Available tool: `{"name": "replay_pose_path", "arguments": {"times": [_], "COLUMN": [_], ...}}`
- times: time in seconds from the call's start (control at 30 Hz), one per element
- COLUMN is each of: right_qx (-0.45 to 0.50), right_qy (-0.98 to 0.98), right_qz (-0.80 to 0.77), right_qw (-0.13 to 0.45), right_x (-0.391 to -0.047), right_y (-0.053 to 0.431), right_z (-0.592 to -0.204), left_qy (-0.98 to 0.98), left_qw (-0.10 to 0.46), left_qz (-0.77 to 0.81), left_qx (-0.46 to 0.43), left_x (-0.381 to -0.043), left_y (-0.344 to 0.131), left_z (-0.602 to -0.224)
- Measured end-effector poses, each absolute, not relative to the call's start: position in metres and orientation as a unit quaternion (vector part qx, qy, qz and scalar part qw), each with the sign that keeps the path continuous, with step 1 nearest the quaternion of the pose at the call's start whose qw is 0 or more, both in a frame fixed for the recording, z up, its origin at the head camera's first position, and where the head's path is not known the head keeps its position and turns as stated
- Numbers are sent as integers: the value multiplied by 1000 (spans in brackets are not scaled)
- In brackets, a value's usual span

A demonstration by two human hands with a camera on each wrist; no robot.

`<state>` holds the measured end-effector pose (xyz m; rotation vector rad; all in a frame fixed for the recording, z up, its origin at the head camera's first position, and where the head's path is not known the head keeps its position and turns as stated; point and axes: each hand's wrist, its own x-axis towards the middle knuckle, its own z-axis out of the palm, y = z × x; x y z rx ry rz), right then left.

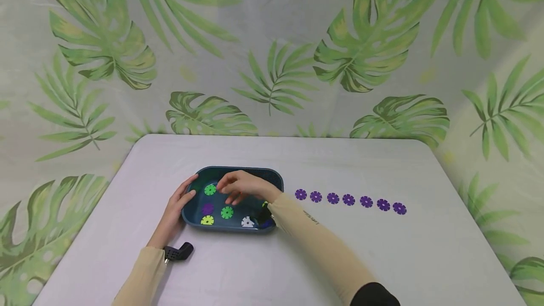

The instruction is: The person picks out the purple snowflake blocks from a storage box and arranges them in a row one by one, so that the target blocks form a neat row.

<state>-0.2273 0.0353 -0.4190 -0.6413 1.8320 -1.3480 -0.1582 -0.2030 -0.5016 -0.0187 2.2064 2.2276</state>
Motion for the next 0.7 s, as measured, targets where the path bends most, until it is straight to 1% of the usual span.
{"name": "replay_pose_path", "arguments": {"times": [0.13, 0.3, 0.53, 0.7], "right_qx": [-252, -240, -237, -245], "right_qy": [715, 720, 721, 721], "right_qz": [-503, -476, -452, -450], "right_qw": [416, 445, 469, 467], "right_x": [-229, -231, -231, -229], "right_y": [12, -8, -26, -31], "right_z": [-426, -435, -447, -449], "left_qy": [705, 697, 694, 695], "left_qw": [12, 20, 13, 6], "left_qz": [709, 717, 720, 719], "left_qx": [-8, 1, 8, 13], "left_x": [-159, -160, -160, -158], "left_y": [-204, -205, -205, -204], "left_z": [-501, -500, -501, -503]}}
